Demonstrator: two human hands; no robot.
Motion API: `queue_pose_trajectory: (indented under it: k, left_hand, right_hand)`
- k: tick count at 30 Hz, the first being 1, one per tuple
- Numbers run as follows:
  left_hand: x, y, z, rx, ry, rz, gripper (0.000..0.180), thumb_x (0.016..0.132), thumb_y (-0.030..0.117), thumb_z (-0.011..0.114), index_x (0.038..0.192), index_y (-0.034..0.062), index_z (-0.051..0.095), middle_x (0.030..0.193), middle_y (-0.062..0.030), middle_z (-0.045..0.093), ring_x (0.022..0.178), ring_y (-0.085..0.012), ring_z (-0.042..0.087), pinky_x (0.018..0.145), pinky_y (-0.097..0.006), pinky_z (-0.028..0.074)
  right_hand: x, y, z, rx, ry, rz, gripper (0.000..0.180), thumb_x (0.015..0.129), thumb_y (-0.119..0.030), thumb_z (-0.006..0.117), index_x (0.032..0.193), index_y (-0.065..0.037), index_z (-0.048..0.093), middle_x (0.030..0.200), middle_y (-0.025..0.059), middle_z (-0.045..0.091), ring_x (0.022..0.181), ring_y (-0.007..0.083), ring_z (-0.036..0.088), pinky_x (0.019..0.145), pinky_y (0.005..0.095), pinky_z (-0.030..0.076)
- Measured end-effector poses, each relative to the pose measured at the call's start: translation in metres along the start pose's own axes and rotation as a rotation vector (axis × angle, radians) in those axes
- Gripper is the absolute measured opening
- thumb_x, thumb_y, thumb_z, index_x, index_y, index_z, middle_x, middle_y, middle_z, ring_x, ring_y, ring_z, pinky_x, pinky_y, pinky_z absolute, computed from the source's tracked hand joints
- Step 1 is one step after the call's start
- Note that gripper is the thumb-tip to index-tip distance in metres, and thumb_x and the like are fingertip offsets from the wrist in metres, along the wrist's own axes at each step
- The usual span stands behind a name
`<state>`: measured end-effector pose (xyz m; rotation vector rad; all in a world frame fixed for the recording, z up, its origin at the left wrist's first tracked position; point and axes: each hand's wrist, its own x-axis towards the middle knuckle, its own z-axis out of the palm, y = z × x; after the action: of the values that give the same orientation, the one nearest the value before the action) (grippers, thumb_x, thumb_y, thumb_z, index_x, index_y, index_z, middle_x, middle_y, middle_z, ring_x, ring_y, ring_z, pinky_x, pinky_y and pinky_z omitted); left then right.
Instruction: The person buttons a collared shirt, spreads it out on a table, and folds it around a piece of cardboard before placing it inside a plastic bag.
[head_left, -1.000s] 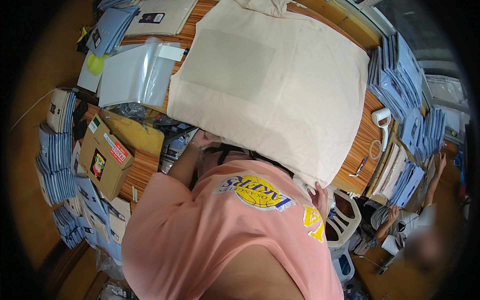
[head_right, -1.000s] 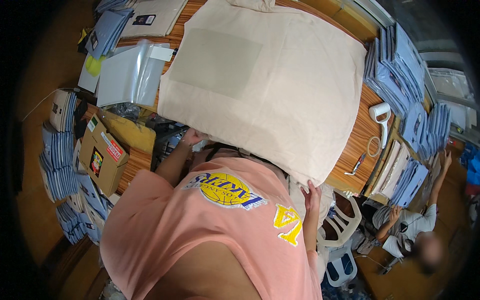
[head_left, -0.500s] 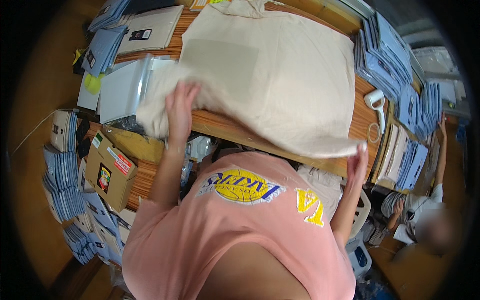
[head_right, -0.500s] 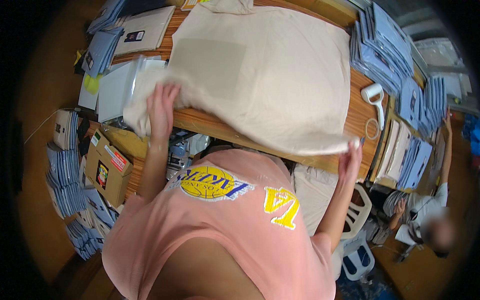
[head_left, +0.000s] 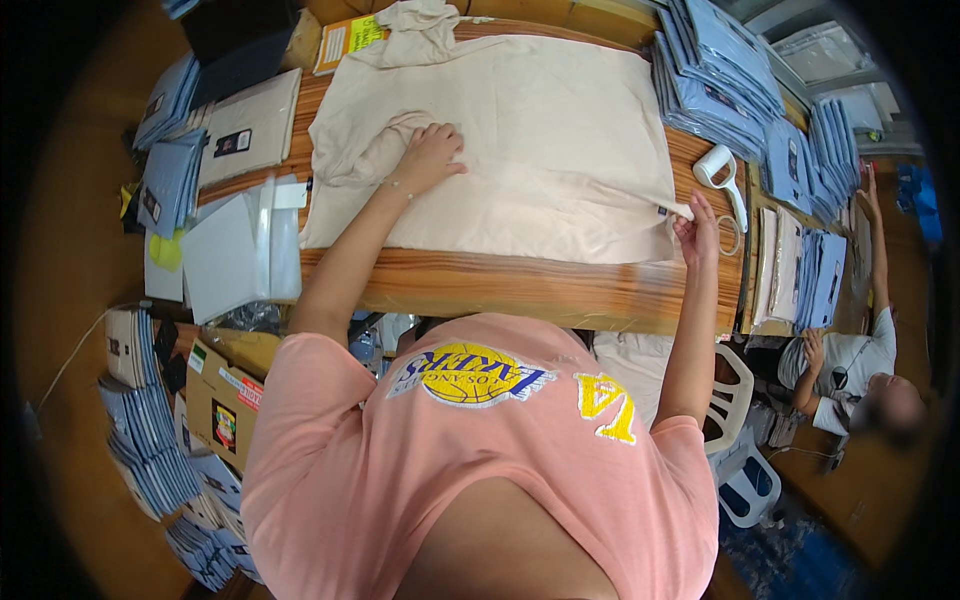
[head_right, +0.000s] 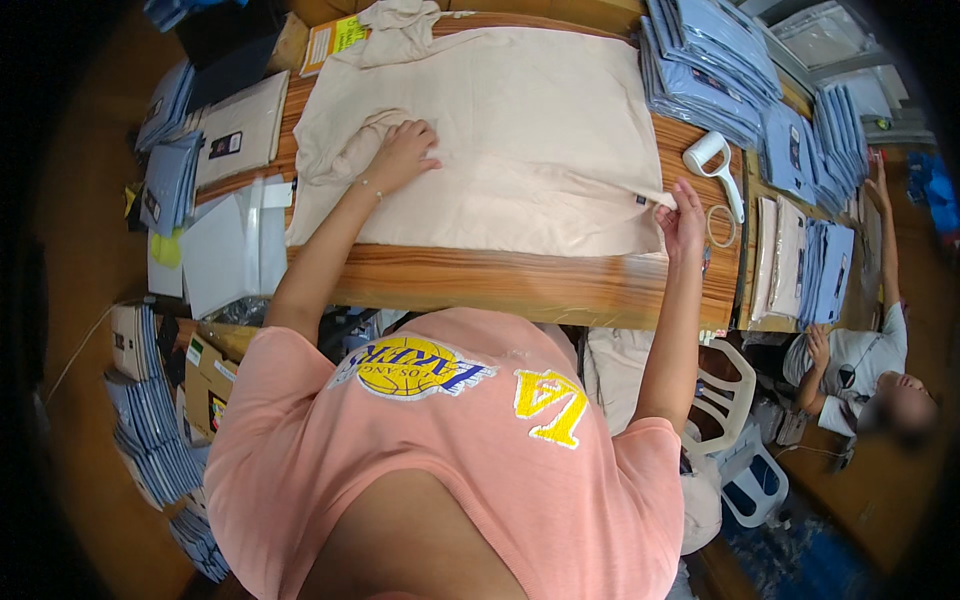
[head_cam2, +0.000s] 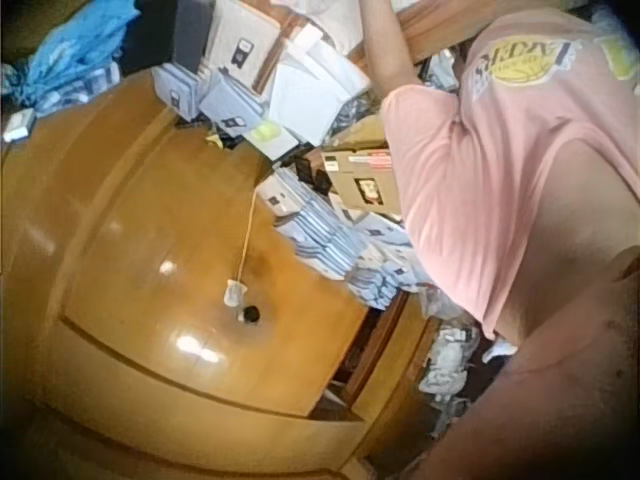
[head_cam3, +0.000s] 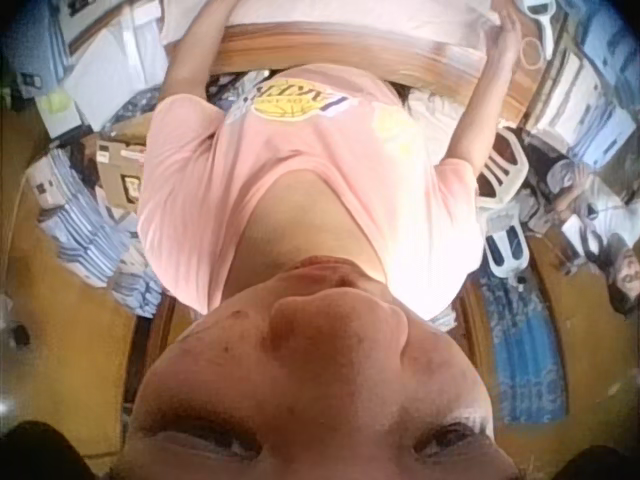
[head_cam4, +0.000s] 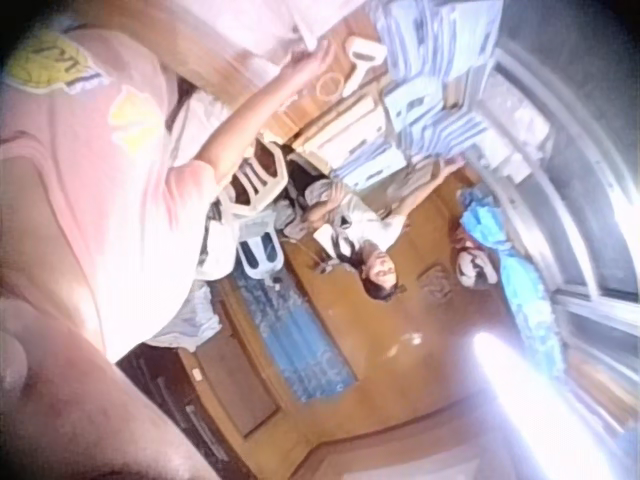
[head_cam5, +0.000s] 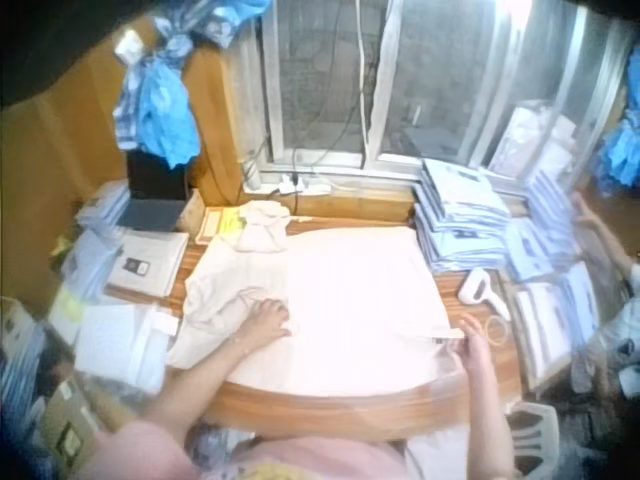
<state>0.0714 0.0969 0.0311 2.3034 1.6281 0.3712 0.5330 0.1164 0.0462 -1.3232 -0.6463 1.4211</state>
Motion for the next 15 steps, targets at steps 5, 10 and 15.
queue_pose_trajectory:
  k: [5, 10, 15]
  left_hand:
    - [0.004, -0.015, 0.006, -0.154, 0.049, -0.055, 0.017, 0.080, 0.016, 0.060, 0.083, 0.0020, 0.050, 0.093, -0.0123, 0.056, 0.089, -0.0300, 0.053, 0.083, -0.043, 0.037]
    - [0.011, -0.017, 0.023, -0.135, 0.253, -0.107, 0.013, 0.080, 0.009, 0.059, 0.086, 0.0030, 0.049, 0.079, -0.0132, 0.058, 0.077, -0.0318, 0.056, 0.073, -0.040, 0.042]
    - [0.014, -0.031, 0.033, -0.058, 0.353, -0.074, 0.016, 0.080, 0.012, 0.061, 0.090, 0.0049, 0.051, 0.081, -0.0108, 0.060, 0.079, -0.0280, 0.057, 0.076, -0.039, 0.042]
  right_hand:
    - [0.001, -0.014, 0.018, -0.062, -0.110, 0.065, 0.028, 0.088, -0.006, 0.050, 0.115, -0.001, 0.049, 0.102, 0.0134, 0.062, 0.097, 0.0181, 0.061, 0.069, 0.0292, 0.056]
    - [0.036, -0.002, 0.014, -0.675, 0.031, -0.066, 0.017, 0.084, -0.008, 0.057, 0.099, -0.002, 0.061, 0.077, 0.0044, 0.064, 0.066, 0.0099, 0.060, 0.053, 0.0215, 0.045]
    - [0.076, 0.013, 0.012, -0.724, 0.132, -0.345, 0.015, 0.080, -0.014, 0.063, 0.084, 0.000, 0.066, 0.062, -0.0015, 0.057, 0.054, 0.0046, 0.046, 0.048, 0.0206, 0.033]
